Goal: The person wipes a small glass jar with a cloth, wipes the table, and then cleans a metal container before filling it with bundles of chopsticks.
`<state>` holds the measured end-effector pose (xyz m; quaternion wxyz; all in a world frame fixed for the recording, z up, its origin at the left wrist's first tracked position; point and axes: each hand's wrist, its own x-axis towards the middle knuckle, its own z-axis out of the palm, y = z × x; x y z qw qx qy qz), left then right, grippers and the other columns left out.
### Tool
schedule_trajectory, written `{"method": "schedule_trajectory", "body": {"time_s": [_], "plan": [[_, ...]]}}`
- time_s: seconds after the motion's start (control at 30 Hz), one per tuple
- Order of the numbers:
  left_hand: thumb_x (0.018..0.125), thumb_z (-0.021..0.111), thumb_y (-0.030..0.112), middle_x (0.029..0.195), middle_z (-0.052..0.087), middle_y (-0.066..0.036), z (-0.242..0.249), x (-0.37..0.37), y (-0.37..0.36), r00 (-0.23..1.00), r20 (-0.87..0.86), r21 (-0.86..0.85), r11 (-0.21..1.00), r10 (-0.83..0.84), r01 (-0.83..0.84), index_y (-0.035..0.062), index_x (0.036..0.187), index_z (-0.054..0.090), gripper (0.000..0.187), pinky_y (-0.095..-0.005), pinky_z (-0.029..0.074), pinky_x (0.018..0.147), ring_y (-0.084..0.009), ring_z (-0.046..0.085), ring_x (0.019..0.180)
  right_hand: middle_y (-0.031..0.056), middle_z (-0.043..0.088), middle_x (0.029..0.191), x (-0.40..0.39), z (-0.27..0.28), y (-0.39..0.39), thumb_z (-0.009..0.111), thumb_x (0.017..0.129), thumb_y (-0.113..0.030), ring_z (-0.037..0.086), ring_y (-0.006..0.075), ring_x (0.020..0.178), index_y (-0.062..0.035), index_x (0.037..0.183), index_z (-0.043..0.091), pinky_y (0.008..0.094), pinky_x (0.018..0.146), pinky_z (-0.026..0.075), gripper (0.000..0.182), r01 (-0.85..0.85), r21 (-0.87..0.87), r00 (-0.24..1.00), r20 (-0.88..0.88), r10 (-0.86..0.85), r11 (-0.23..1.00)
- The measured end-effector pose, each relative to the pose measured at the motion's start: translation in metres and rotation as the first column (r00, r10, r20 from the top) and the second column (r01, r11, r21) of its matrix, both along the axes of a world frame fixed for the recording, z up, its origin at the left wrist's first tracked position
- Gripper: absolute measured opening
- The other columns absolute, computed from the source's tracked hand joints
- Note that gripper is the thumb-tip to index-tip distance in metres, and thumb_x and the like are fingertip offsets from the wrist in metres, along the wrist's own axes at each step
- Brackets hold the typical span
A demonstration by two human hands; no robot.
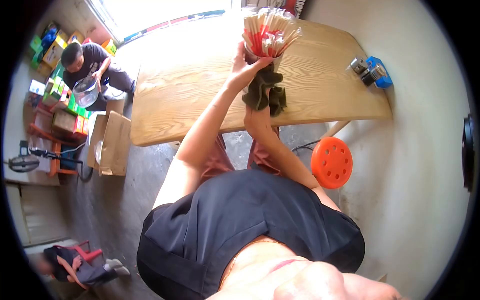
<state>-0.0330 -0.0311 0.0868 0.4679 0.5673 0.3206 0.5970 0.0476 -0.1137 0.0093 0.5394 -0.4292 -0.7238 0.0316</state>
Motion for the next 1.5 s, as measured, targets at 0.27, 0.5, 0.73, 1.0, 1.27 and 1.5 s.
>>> {"method": "schedule_trajectory", "body": {"time_s": [0.27,0.5,0.73,1.0,1.27,1.5], "plan": [[0.065,0.082,0.030,0.108,0.059,-0.016,-0.013,0.007,0.008,0.992,-0.032,0.086,0.989,0.126,-0.123,-0.0013,0.120,0.044,0.074,-0.0358,0.044,0.091,-0.0242,0.057,0.102,0.0285,0.048,0.123,0.026,0.047,0.057,0.041,0.094,-0.016,0.046,0.0447,0.111,0.0041,0.123,0.047,0.0468,0.095,0.037,0.036,-0.285,-0.163,0.738,-0.667,0.107,0.945],[0.067,0.082,0.026,0.107,0.060,-0.014,-0.006,0.010,0.001,0.990,-0.026,0.017,0.991,0.137,-0.136,-0.0010,0.120,0.044,0.070,-0.0344,0.046,0.088,-0.0214,0.058,0.098,0.0290,0.054,0.113,0.002,0.033,0.009,0.042,0.094,-0.014,0.050,0.0456,0.104,0.0046,0.112,0.053,0.0458,0.089,0.039,0.028,0.122,0.070,0.923,-0.374,-0.087,0.990],[0.074,0.077,0.031,0.112,0.056,-0.014,-0.007,0.011,-0.003,0.978,-0.091,0.077,0.980,0.189,-0.183,-0.0016,0.123,0.042,0.068,-0.0328,0.041,0.091,-0.0201,0.052,0.102,0.0283,0.058,0.104,0.016,0.031,0.042,0.041,0.094,-0.018,0.054,0.0468,0.093,0.0032,0.107,0.056,0.0467,0.080,0.044,0.029,0.012,-0.238,0.874,-0.469,-0.126,0.971],[0.076,0.075,0.031,0.117,0.055,-0.016,-0.006,0.007,-0.002,0.980,-0.100,0.026,0.985,0.172,-0.170,-0.0028,0.130,0.035,0.075,-0.0341,0.040,0.095,-0.0230,0.052,0.108,0.0280,0.052,0.119,-0.002,0.025,0.015,0.047,0.088,-0.007,0.054,0.0418,0.100,0.0051,0.116,0.050,0.0454,0.081,0.045,0.030,0.055,0.032,0.893,-0.448,-0.035,0.998],[0.073,0.077,0.028,0.111,0.055,-0.016,-0.003,0.006,-0.002,0.974,-0.111,0.081,0.979,0.196,-0.188,-0.0005,0.122,0.039,0.069,-0.0348,0.044,0.089,-0.0227,0.053,0.104,0.0175,0.061,0.086,0.041,0.006,0.118,0.036,0.093,-0.023,0.057,0.0233,0.079,0.0080,0.096,0.057,0.0370,0.074,0.046,0.037,-0.329,-0.234,0.584,-0.812,0.002,0.915],[0.074,0.077,0.024,0.107,0.058,-0.014,-0.013,0.003,0.006,0.993,-0.019,0.093,0.990,0.113,-0.110,-0.0001,0.118,0.041,0.062,-0.0331,0.046,0.086,-0.0195,0.057,0.098,0.0140,0.062,0.089,0.041,0.035,0.074,0.039,0.095,-0.027,0.056,0.0201,0.084,0.0082,0.103,0.058,0.0339,0.076,0.045,0.041,-0.209,-0.400,0.661,-0.730,-0.172,0.892]]}}
